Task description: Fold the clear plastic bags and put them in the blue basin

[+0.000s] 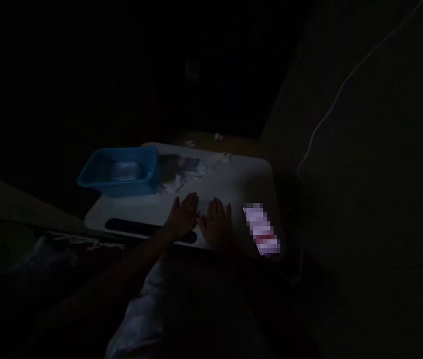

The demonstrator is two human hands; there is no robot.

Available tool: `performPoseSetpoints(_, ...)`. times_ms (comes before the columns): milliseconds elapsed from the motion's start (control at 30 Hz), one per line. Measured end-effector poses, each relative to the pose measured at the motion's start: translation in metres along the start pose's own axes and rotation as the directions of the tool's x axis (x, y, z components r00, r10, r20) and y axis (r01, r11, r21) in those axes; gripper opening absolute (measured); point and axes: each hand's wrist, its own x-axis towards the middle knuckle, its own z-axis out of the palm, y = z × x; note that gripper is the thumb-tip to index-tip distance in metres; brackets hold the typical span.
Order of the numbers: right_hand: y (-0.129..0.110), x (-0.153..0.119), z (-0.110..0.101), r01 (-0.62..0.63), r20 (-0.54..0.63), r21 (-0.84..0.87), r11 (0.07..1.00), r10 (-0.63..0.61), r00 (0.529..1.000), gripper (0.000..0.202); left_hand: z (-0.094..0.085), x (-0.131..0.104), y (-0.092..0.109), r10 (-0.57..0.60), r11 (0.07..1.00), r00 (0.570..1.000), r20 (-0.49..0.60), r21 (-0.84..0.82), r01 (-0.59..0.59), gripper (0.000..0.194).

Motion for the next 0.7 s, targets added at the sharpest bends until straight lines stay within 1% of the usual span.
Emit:
performPoseSetpoints(233, 0.015, -0.007, 0.002, -0.117, -0.024, -0.003, 0.993, 0.117, 0.993, 0.058, 0.003, -0.002, 0.0, 0.008, 1.0, 0.997, -0.072, -0.019, -0.009, 0.052)
performPoseSetpoints(367, 0.028, -0.012, 0.0, -0.138, -0.013, -0.024, 0.99, 0.138, 0.99, 0.059, 0.001, -0.001, 0.0, 0.008, 1.0, 0.997, -0.075, -0.03, -0.01, 0.051)
performPoseSetpoints(533, 0.035, -0.018, -0.002, -0.163, -0.029, -0.071, 0.984, 0.161, 0.986, 0.061, 0.001, -0.001, 0.0, 0.004, 1.0, 0.998, -0.07, -0.03, -0.006, 0.051)
performPoseSetpoints(600, 0.039, -0.017, -0.005, -0.163, -0.042, -0.087, 0.983, 0.16, 0.986, 0.06, 0.002, 0.0, 0.0, 0.004, 1.0, 0.998, -0.065, -0.029, -0.006, 0.052)
performPoseSetpoints(700, 0.048, -0.004, -0.015, -0.151, -0.038, -0.062, 0.987, 0.149, 0.988, 0.048, 0.003, 0.0, -0.001, 0.005, 1.0, 0.997, -0.072, -0.03, -0.007, 0.051)
